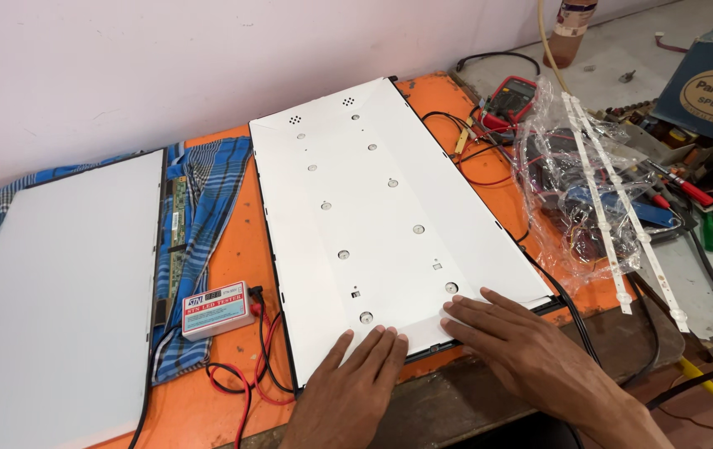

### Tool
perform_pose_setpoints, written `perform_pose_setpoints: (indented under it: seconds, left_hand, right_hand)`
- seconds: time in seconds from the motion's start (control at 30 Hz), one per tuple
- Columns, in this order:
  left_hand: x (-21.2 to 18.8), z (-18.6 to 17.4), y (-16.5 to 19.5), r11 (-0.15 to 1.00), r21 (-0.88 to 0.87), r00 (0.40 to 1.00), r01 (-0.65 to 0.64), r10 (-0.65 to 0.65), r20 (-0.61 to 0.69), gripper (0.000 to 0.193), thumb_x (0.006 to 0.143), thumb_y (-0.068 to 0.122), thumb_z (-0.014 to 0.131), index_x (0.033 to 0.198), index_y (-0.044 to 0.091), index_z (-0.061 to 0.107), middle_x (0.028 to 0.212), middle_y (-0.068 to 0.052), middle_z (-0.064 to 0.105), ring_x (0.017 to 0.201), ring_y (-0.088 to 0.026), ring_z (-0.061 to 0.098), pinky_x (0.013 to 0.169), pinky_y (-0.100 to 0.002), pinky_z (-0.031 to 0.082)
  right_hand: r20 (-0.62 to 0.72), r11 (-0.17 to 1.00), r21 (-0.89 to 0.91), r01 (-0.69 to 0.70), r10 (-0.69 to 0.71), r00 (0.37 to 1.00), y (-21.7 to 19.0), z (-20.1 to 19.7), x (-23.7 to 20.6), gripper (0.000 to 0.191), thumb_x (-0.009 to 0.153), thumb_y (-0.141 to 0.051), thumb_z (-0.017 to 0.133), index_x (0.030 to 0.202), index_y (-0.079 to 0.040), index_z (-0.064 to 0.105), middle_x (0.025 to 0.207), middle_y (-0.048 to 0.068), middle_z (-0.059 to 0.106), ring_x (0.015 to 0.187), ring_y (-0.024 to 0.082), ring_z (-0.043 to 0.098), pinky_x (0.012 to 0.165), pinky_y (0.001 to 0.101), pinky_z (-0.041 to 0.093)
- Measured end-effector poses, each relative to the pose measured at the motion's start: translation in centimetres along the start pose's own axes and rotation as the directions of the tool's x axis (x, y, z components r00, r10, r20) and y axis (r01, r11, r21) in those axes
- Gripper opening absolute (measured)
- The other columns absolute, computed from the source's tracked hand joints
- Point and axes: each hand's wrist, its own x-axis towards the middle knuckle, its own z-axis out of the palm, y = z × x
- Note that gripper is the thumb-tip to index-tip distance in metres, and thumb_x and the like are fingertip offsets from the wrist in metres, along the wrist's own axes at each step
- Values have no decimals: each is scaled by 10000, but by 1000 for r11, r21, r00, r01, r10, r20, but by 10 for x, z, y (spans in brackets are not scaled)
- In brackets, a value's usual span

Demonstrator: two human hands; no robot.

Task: The person connects wires to LED strips, places the strips into a black fixture, and then fits a white cover over the fixture. The person also opens a cardboard box containing various items.

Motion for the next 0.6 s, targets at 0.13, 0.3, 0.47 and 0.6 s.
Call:
perform_pose_setpoints:
  seconds: [0.13, 0.3, 0.47, 0.6]
  left_hand:
    - [-4, 11, 0, 1000, -5, 1000, 2, -2, -20, 510, 974, 68, 444, 1465, -72, 432, 1476, -252, 506, 1425, -334, 438, 1135, -547, 343]
    - [-5, 23, -7, 999, 41, 995, -25, 29, -94, 510, 996, 145, 487, 1462, -57, 450, 1462, -261, 517, 1400, -361, 463, 1078, -556, 393]
    - [2, 16, -15, 992, -129, 988, 1, -20, -152, 563, 1023, 336, 605, 1470, 8, 506, 1459, -208, 551, 1393, -329, 499, 1086, -538, 416]
    - [5, -19, -38, 967, -200, 962, 156, -195, -193, 565, 999, 358, 616, 1441, 17, 524, 1445, -208, 561, 1411, -339, 452, 1132, -535, 354]
  right_hand:
    - [-10, 1000, -22, -4, 4, 1000, 1, 6, -6, 473, 917, -125, 592, 1387, -78, 592, 1405, 89, 625, 1344, 256, 541, 1191, 469, 337]
    - [-40, 1000, -13, 2, -3, 999, 0, 6, -3, 484, 895, -125, 613, 1374, -52, 594, 1402, 112, 615, 1327, 266, 546, 1166, 473, 341]
    - [5, 989, 136, -57, 56, 998, 4, -1, 7, 492, 919, -234, 674, 1389, -99, 624, 1440, 84, 617, 1340, 271, 555, 1155, 463, 349]
    - [-44, 998, 16, -56, 57, 997, 27, -13, 27, 474, 927, -257, 616, 1391, -161, 622, 1499, 85, 552, 1387, 276, 493, 1178, 464, 322]
